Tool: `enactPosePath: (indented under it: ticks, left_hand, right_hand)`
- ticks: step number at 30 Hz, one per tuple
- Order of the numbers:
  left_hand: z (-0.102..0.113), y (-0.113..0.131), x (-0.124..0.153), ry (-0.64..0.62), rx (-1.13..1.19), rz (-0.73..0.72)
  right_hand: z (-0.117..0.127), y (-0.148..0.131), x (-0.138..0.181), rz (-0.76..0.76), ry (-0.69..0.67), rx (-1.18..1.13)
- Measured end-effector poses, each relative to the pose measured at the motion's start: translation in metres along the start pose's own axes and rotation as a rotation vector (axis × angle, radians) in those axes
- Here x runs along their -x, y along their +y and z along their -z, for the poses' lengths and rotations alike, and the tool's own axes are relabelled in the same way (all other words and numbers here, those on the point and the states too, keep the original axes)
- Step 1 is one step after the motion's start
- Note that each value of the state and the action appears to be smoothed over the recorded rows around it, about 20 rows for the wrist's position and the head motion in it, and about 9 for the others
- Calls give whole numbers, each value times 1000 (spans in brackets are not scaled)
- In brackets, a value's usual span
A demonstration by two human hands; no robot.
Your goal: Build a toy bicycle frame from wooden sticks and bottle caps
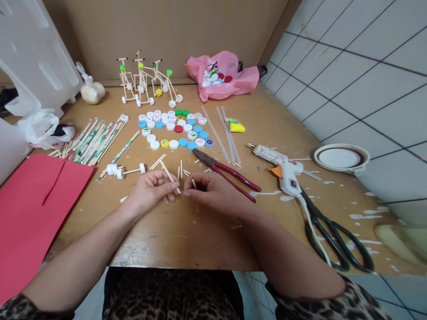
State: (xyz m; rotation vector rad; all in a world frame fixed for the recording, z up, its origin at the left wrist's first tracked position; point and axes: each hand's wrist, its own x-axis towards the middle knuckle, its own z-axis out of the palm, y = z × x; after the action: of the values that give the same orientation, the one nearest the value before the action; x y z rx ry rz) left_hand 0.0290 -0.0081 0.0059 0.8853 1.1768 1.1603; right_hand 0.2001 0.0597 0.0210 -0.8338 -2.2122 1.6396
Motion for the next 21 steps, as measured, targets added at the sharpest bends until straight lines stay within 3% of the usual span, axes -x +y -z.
enactPosePath:
  ticks: [21]
  left_hand:
    - [4,-2,-1,-50,-72,7]
  right_hand:
    - [-8,-1,0,11,17,-120]
